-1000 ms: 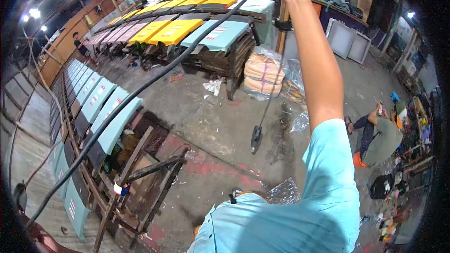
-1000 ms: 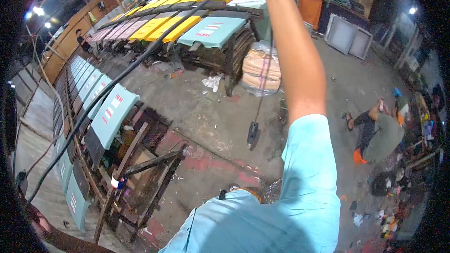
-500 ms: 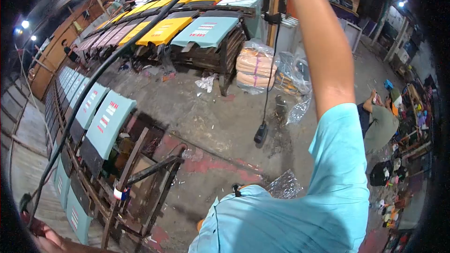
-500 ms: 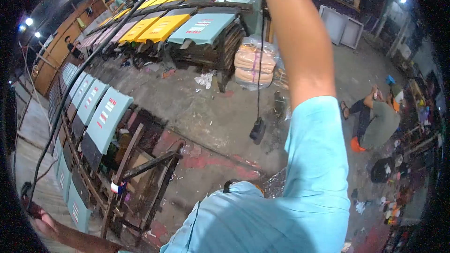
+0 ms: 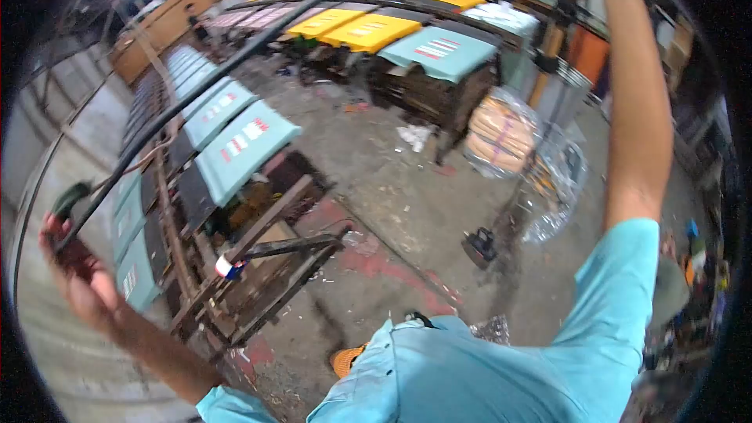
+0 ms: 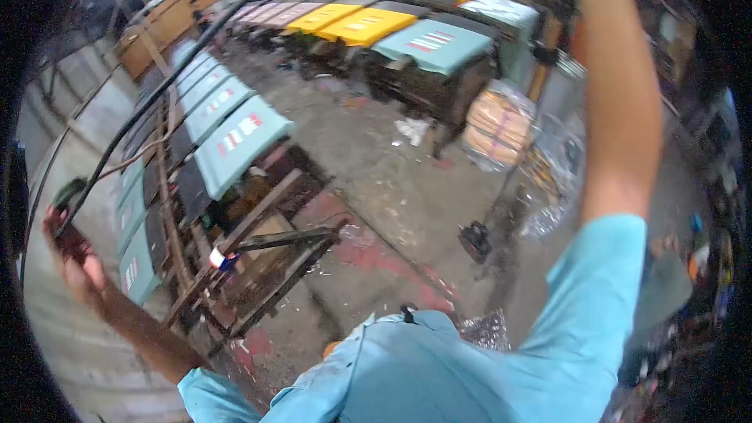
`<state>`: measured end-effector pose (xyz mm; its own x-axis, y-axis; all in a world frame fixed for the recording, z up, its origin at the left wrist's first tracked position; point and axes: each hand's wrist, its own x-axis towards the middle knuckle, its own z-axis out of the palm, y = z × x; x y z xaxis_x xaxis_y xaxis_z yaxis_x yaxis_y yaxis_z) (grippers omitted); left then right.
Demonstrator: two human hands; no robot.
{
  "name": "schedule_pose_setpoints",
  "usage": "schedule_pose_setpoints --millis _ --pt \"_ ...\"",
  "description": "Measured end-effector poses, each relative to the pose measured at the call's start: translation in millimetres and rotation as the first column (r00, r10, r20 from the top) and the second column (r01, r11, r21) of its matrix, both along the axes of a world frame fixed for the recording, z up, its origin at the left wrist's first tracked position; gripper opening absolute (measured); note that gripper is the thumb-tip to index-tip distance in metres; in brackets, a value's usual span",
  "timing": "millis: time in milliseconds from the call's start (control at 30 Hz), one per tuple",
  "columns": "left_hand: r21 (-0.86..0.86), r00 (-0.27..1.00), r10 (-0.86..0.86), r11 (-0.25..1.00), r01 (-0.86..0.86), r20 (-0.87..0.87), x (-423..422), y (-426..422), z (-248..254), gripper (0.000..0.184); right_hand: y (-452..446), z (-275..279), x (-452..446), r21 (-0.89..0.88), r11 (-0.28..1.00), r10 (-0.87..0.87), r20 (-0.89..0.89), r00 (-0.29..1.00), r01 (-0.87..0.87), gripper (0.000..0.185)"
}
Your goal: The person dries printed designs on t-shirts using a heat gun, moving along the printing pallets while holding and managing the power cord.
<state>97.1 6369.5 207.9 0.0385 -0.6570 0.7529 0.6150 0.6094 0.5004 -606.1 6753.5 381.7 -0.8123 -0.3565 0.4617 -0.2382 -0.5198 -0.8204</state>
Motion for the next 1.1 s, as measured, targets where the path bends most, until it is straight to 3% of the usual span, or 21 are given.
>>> schedule_pose_setpoints --millis 100,167,233,267,500,567,600,633,700,800,900,933,1000,1033,1067,1100 --pt "0.000 0.995 -0.088 0.996 0.088 -0.044 -23 24 2 0.032 -5 -18 68 0.073 0.994 -0.080 -0.016 0.997 0.081 0.036" --pt "0.076 0.995 -0.027 0.997 0.034 -0.094 -34 45 7 0.030 12 -23 -7 0.160 0.958 -0.202 -0.206 0.957 0.237 0.049" --pt "0.092 0.989 -0.029 0.995 0.043 -0.146 -29 52 7 0.027 17 -30 -27 0.202 0.956 -0.164 -0.235 0.958 0.213 0.064" --pt "0.103 0.985 -0.026 0.994 0.044 -0.169 -23 54 6 0.026 18 -35 -26 0.224 0.954 -0.143 -0.248 0.958 0.201 0.064" --pt "0.103 0.990 0.016 0.995 -0.001 -0.140 80 73 -10 0.027 -2 -72 -8 0.426 0.896 0.283 -0.336 0.898 -0.123 0.059" --pt "0.099 0.994 -0.048 0.993 0.057 -0.097 110 86 -15 0.028 -10 -80 -8 0.487 0.840 0.432 -0.335 0.838 -0.238 0.058" --pt "0.160 0.984 -0.053 0.984 0.080 -0.170 110 99 -16 0.030 -13 -84 -9 0.516 0.805 0.501 -0.328 0.801 -0.292 0.058" --pt "0.136 0.956 -0.205 0.962 0.236 -0.209 111 106 -18 0.030 -18 -84 -9 0.538 0.762 0.579 -0.315 0.753 -0.361 0.057" --pt "0.111 0.928 -0.315 0.934 0.341 -0.199 116 116 -24 0.031 -26 -85 -11 0.588 0.662 0.704 -0.276 0.655 -0.464 0.057" --pt "0.170 0.953 -0.242 0.947 0.272 -0.181 117 130 -28 0.031 -41 -92 -8 0.617 0.531 0.818 -0.195 0.541 -0.581 0.055" --pt "0.196 0.992 -0.108 0.973 0.120 -0.071 94 148 -19 0.033 -61 -113 25 0.595 0.641 0.753 -0.362 0.550 -0.486 0.054" --pt "0.176 0.991 -0.125 0.978 0.115 0.046 83 152 -15 0.039 -69 -117 31 0.595 0.655 0.741 -0.386 0.550 -0.465 0.054" --pt "0.155 0.964 0.171 0.966 -0.204 0.202 41 162 -9 0.047 -86 -123 42 0.595 0.683 0.718 -0.439 0.540 -0.424 0.054" --pt "0.038 0.926 0.178 0.979 -0.202 0.334 29 159 -12 0.064 -95 -125 47 0.592 0.698 0.705 -0.468 0.533 -0.403 0.055" --pt "-0.036 0.855 0.374 0.921 -0.388 0.358 -29 173 -9 0.068 -104 -127 52 0.588 0.713 0.691 -0.499 0.523 -0.382 0.055" --pt "-0.056 0.815 0.367 0.922 -0.384 0.449 -65 177 -2 0.064 -113 -126 68 0.567 0.745 0.657 -0.534 0.533 -0.351 0.052"
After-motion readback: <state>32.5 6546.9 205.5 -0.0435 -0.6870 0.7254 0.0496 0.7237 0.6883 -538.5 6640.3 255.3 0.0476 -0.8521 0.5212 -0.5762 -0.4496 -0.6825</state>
